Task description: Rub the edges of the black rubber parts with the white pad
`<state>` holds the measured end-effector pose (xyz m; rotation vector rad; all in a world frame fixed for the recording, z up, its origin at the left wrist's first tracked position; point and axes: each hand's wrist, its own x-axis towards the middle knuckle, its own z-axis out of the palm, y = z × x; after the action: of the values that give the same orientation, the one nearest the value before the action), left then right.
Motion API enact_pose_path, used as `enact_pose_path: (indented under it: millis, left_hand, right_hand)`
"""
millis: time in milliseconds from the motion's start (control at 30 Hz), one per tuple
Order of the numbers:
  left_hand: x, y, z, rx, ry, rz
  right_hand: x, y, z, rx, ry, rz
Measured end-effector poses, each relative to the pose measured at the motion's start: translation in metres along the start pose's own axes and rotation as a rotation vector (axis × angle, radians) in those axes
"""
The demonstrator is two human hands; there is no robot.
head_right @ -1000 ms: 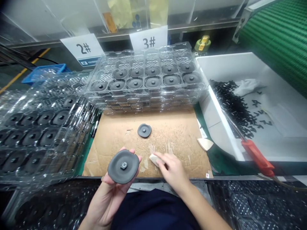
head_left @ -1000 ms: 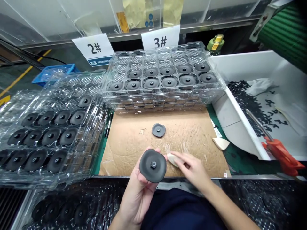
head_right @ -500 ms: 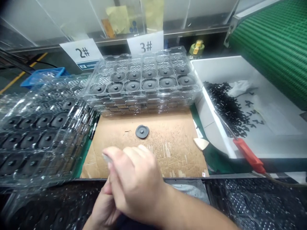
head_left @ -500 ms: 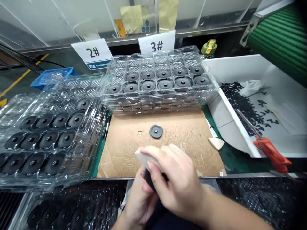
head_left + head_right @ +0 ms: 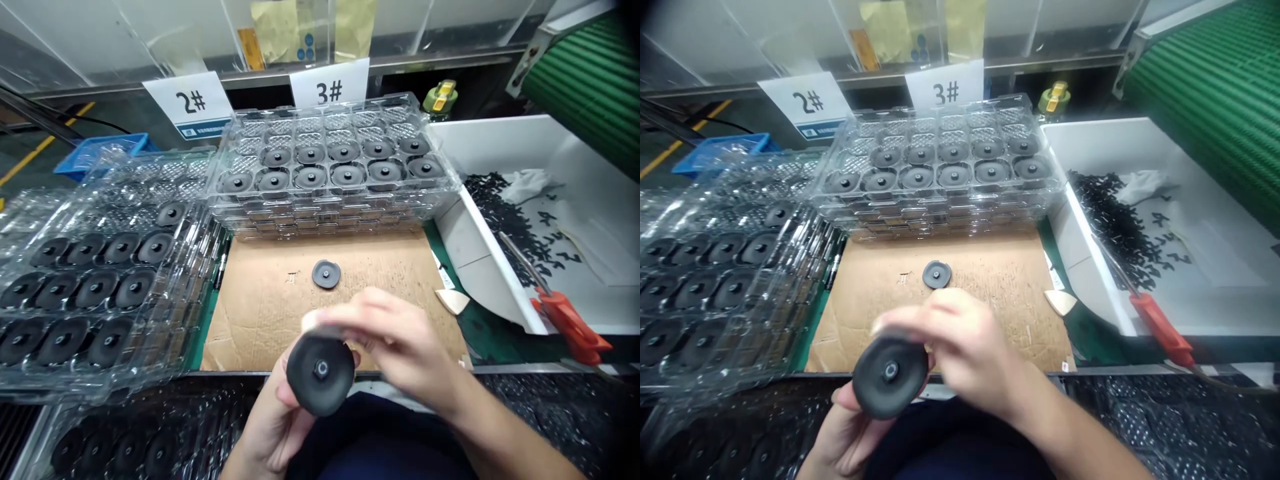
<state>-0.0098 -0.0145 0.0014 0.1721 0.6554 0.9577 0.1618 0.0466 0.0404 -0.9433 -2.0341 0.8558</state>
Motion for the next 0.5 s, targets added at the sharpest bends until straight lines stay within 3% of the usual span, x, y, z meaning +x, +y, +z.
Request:
enact_pose_path:
  millis: [100,167,267,333,400,500]
  left_hand:
    - [-0.002,0.002,-0.006,-0.060,-0.109,-0.006]
    - [-0.002,0.001,-0.010,-0.097,-0.156,0.008]
    - [0.002,-0.001,-0.011,-0.121,-0.168,0.040]
    - [0.004,-0.002,-0.010,-0.112,-0.164,0.040]
    - [0.006,-0.002,-0.007,-0.094,-0.172,0.017]
    - [0.006,-0.003,-0.004,-0.066,-0.173,-0.008]
  right_hand:
    - [-0.018,0.026,0.012,0.000,0.116,0.345]
    - [-0.041,0.041,0.027,-0.009,0.072,0.444]
    - [-0.073,0.057,0.049,-0.028,-0.108,0.428]
    - [-0.083,0.060,0.052,-0.066,-0.162,0.419]
    - [-0.080,0.053,0.043,-0.093,-0.095,0.452]
    - [-0.056,0.023,0.016,-0.120,0.123,0.413]
